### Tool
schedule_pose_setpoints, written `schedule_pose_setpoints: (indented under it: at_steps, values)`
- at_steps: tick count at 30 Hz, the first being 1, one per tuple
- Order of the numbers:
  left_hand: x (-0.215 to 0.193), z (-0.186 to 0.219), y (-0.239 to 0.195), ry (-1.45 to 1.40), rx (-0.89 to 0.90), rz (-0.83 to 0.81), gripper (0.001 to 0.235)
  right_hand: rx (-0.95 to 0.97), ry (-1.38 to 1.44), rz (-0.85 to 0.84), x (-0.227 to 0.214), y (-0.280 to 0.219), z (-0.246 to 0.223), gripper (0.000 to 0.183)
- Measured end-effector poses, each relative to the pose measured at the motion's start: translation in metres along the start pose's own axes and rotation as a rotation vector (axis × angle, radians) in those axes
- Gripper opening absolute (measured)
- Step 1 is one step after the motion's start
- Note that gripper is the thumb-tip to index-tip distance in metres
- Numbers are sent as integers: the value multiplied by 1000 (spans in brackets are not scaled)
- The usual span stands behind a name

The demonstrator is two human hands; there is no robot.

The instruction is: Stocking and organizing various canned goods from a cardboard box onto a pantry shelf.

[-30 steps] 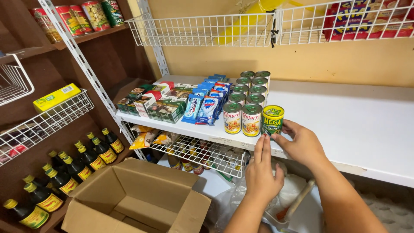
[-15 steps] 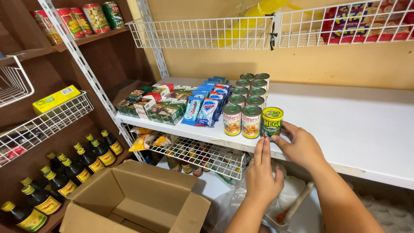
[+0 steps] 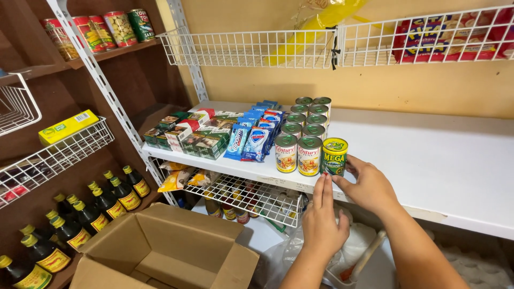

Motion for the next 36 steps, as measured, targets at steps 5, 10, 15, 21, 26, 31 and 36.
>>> schedule_pose_setpoints:
  at_steps: [5,10,15,21,26,31,36]
  values:
    - [-2,3,1,0,-13,-13,88,-4,-20,-1,0,-1,0,58]
    - [-4,3,-1,-5,9,-7,88,-6,-32,8,1,-2,4,58]
    - [-3,1,1,-10,-15,-36,86,6,-57,8,3,-1,7,60]
    - [-2,-2,2,-26,13,-23,84,17,-40,-2,2,-1,5,60]
    - [-5,0,2,-51,29,-30,84,26,-26,-5,2,-1,4,60]
    - [-6,-1,2,-36,23,-44,83,28,-30,-19,1,-2,2,58]
    - [-5,-2,2,-11,-2,-63,86,-19,-29,5,2,-2,3,58]
Point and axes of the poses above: each hand's wrist, its own y-axis towards the middle knuckle, its own x-axis out of the palm, z = x × y, the point moved 6 cm from there along y, towards the middle knuckle, and after that the axes turned 15 degrees about -x, right-handed, at the moved point
